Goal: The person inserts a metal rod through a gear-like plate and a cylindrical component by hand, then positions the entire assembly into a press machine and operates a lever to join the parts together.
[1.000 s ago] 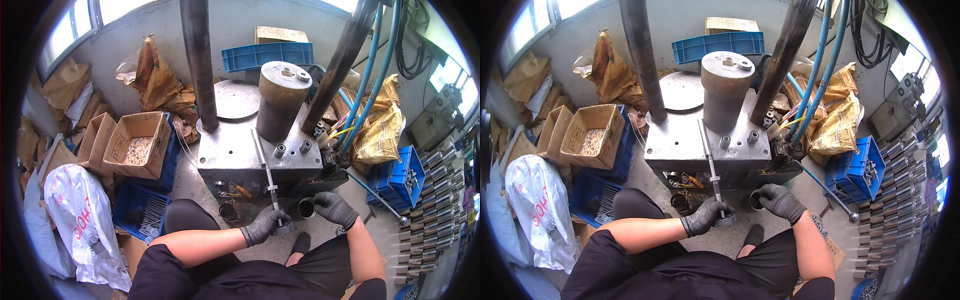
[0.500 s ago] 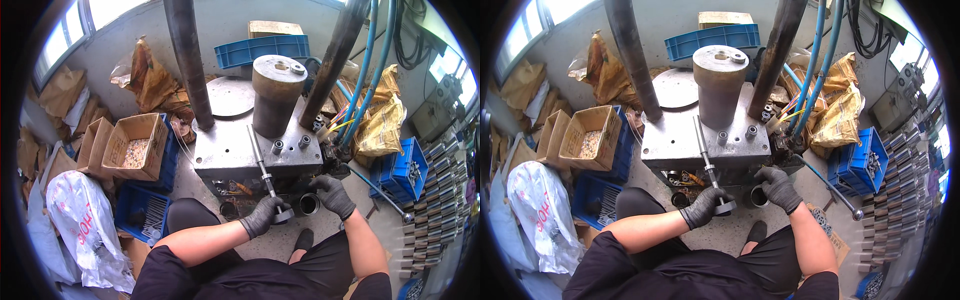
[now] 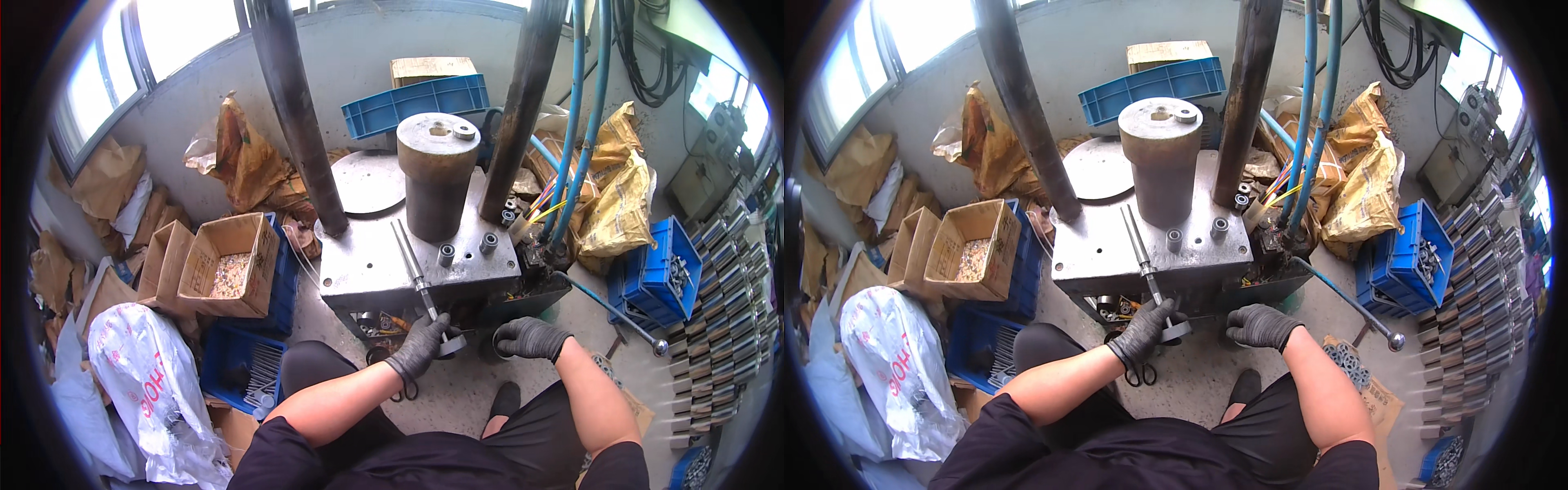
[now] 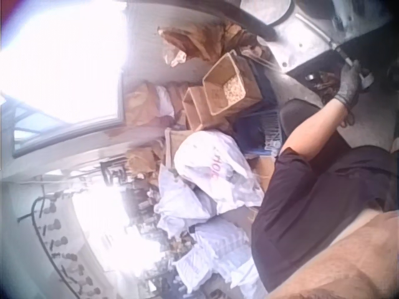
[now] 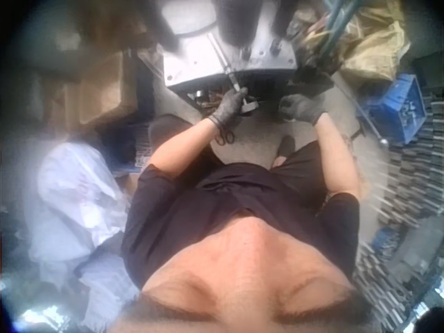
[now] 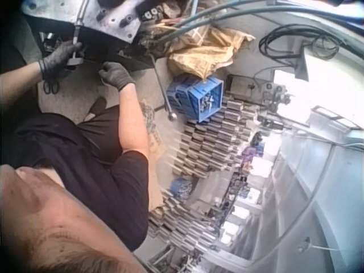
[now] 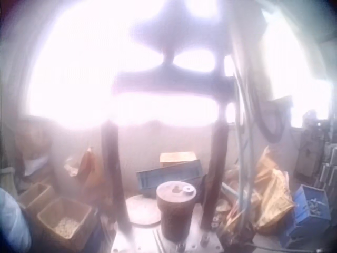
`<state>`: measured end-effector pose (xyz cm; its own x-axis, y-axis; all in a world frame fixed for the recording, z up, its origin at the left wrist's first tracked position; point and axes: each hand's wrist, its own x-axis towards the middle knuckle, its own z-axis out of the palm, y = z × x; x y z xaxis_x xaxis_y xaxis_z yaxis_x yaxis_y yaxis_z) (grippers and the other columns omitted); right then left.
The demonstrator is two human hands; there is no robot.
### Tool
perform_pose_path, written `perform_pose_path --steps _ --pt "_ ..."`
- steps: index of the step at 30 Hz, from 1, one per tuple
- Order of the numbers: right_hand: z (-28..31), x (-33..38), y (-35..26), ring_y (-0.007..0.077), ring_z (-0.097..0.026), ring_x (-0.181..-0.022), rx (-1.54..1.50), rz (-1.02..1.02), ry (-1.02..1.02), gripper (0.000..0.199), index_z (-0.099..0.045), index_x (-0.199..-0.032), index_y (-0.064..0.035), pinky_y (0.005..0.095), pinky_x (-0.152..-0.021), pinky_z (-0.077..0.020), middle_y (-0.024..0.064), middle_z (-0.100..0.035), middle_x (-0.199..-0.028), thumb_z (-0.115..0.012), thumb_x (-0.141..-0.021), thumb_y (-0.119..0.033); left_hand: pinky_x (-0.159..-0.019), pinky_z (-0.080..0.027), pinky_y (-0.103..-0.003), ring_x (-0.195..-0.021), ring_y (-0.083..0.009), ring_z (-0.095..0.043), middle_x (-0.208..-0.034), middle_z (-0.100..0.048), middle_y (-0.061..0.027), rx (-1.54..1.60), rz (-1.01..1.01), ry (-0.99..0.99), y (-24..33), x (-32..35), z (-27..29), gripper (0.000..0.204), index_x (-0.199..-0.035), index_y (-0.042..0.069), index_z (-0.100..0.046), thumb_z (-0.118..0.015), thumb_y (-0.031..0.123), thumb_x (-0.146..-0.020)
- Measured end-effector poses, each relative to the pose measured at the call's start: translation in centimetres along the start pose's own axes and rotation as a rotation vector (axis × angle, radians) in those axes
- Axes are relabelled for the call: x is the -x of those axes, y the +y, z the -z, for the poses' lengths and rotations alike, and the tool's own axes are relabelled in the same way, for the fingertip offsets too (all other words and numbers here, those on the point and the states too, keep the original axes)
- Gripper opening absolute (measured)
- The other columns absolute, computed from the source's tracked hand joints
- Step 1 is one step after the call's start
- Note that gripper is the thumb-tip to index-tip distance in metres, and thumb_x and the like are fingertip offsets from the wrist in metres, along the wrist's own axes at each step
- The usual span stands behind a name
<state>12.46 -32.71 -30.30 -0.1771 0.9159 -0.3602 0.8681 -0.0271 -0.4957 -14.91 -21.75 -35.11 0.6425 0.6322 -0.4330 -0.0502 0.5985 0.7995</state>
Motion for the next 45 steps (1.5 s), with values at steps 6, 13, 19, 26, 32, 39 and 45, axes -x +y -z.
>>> perform_pose_path --steps 6,13,19,26,32,39,45 --pt "1.4 0.6 -1.6 0.0414 -0.071 -0.111 0.020 -0.022 -0.012 0.044 -0.079 -0.120 -0.0078 0.0484 -0.099 -0.0552 0.0218 -0.075 -0.116 -0.065 -0.099 -0.045 -0.077 -0.058 -0.031 -0.086 -0.0124 -0.067 -0.098 -0.069 -0.0054 -0.190 -0.247 0.048 0.3 0.4 0.4 0.026 -0.117 0.007 -0.062 -0.061 0.033 -0.111" --pt "0.9 0.2 -2.1 0.0374 -0.068 -0.123 0.165 0.031 -0.134 0.046 -0.077 -0.132 -0.0219 0.0467 -0.107 -0.0524 0.0114 -0.071 -0.137 -0.053 -0.107 -0.051 -0.077 -0.052 -0.029 -0.083 -0.0084 -0.060 -0.090 -0.065 0.0004 -0.501 -0.638 0.025 6.5 1.9 -1.1 0.030 -0.110 0.005 -0.066 -0.067 0.034 -0.109" --pt "1.5 0.3 -3.3 0.0391 -0.056 -0.140 0.287 0.121 -0.160 0.049 -0.068 -0.144 -0.0385 0.0503 -0.118 -0.0446 0.0060 -0.057 -0.158 -0.041 -0.109 -0.060 -0.079 -0.052 -0.027 -0.088 -0.0083 -0.060 -0.103 -0.061 0.0004 -0.469 -0.997 0.020 19.0 0.1 -3.9 0.027 -0.133 0.007 -0.060 -0.066 0.011 -0.107" --pt "0.1 -1.3 -1.1 0.0425 -0.055 -0.138 0.355 0.252 -0.095 0.050 -0.058 -0.154 -0.0376 0.0539 -0.117 -0.0428 0.0087 -0.053 -0.161 -0.042 -0.109 -0.053 -0.069 -0.059 -0.030 -0.079 -0.0105 -0.065 -0.090 -0.068 -0.0059 -0.637 -1.270 0.183 33.9 -8.4 -4.5 0.007 -0.110 0.006 -0.065 -0.069 0.007 -0.104" --pt "1.8 -1.0 -4.0 0.0430 -0.055 -0.139 0.204 -0.002 -0.115 0.064 -0.066 -0.146 -0.0237 0.0533 -0.118 -0.0408 0.0133 -0.061 -0.152 -0.042 -0.105 -0.066 -0.070 -0.060 -0.030 -0.075 -0.0127 -0.069 -0.087 -0.069 -0.0054 -0.643 -0.870 0.329 36.9 -11.9 -7.6 0.009 -0.106 0.004 -0.067 -0.072 0.011 -0.102" --pt "2.0 0.2 -3.1 0.0407 -0.063 -0.121 0.307 0.103 -0.077 0.057 -0.075 -0.132 -0.0178 0.0542 -0.104 -0.0475 0.0113 -0.067 -0.138 -0.047 -0.107 -0.061 -0.072 -0.061 -0.032 -0.077 -0.0144 -0.073 -0.086 -0.074 -0.0068 -0.726 -0.951 0.373 36.1 -12.5 -9.3 0.012 -0.100 0.003 -0.069 -0.076 0.014 -0.099" --pt "3.4 4.7 -4.9 0.0373 -0.069 -0.113 0.263 0.176 0.231 0.047 -0.077 -0.120 -0.0134 0.0518 -0.100 -0.0511 0.0167 -0.073 -0.111 -0.062 -0.101 -0.054 -0.075 -0.061 -0.034 -0.077 -0.0177 -0.076 -0.084 -0.075 -0.0097 -0.763 -0.961 0.428 35.9 -12.9 -9.3 0.008 -0.097 0.004 -0.073 -0.075 0.010 -0.092"
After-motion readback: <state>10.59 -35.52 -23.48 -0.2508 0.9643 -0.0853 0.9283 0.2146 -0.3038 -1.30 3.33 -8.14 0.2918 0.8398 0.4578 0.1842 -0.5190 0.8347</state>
